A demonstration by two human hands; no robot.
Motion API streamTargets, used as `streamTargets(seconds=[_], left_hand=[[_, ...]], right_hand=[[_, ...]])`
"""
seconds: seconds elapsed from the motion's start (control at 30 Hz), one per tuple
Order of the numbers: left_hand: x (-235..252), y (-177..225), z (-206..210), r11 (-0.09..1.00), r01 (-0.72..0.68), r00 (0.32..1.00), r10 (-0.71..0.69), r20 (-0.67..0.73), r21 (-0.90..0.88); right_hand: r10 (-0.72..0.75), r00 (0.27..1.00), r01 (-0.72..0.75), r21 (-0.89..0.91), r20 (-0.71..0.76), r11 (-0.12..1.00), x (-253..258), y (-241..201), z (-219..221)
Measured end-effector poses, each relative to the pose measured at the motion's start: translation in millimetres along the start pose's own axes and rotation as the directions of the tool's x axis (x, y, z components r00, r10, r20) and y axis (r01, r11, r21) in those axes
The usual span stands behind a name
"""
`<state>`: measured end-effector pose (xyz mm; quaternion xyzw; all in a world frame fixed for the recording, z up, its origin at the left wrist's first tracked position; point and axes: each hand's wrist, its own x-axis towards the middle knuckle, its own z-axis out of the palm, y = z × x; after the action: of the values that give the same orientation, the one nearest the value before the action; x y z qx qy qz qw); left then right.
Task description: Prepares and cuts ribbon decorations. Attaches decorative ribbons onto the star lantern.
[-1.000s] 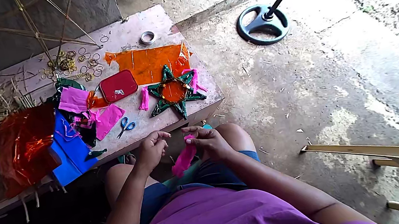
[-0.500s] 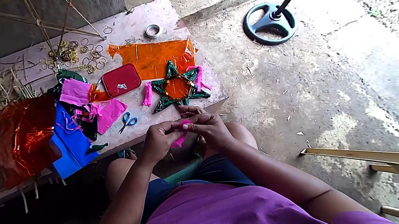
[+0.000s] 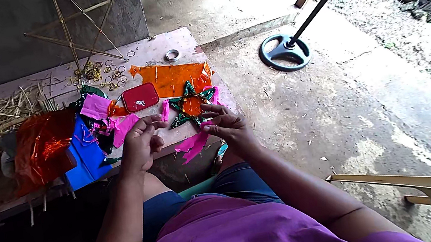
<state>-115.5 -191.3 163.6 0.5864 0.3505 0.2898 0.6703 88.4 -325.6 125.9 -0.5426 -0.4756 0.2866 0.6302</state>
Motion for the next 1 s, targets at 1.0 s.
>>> streamTargets(seconds=[1.0], left_hand=[[-42.6, -38.6, 8.6, 0.818, -0.211, 0.922, -0.016, 0.387, 0.536]], right_hand=[[0.041, 0.999, -0.042, -0.036, -0.013, 0.998, -46.9, 11.2, -1.6]])
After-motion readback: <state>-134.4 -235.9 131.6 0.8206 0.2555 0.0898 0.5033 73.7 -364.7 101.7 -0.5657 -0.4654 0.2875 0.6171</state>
